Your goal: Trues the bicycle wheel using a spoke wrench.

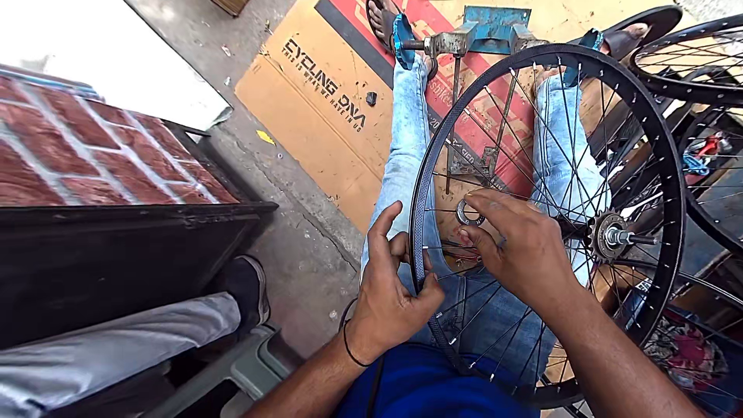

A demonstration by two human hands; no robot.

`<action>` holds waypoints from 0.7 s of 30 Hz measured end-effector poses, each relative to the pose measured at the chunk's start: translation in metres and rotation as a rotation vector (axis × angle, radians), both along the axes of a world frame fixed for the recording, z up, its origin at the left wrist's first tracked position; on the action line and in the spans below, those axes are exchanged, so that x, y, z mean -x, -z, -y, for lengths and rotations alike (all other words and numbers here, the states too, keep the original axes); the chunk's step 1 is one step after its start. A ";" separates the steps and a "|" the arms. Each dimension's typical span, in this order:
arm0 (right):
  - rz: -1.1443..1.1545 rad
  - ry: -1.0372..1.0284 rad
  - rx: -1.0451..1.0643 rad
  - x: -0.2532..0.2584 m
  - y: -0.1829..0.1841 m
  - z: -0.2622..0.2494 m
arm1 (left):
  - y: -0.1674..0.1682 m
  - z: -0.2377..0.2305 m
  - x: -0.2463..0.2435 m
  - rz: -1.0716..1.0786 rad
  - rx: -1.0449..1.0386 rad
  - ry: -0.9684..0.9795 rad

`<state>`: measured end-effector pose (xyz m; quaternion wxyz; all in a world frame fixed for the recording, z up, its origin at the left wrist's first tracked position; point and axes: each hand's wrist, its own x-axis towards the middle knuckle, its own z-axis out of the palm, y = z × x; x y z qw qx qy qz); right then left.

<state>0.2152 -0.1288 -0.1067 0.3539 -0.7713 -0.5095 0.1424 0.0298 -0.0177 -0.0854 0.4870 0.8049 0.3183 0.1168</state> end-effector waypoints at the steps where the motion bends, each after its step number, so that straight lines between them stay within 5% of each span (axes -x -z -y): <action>1: -0.021 -0.029 0.000 -0.002 0.003 -0.001 | -0.001 -0.002 0.000 -0.026 0.000 0.019; 13: -0.173 -0.192 -0.089 -0.005 0.009 -0.013 | 0.000 -0.009 0.007 -0.040 0.024 0.117; 18: -0.457 -0.174 -0.176 0.001 0.012 -0.025 | 0.007 -0.007 0.015 -0.023 0.081 0.116; 21: -0.266 -0.130 -0.157 0.009 0.012 -0.023 | 0.010 -0.006 0.019 -0.017 0.069 0.119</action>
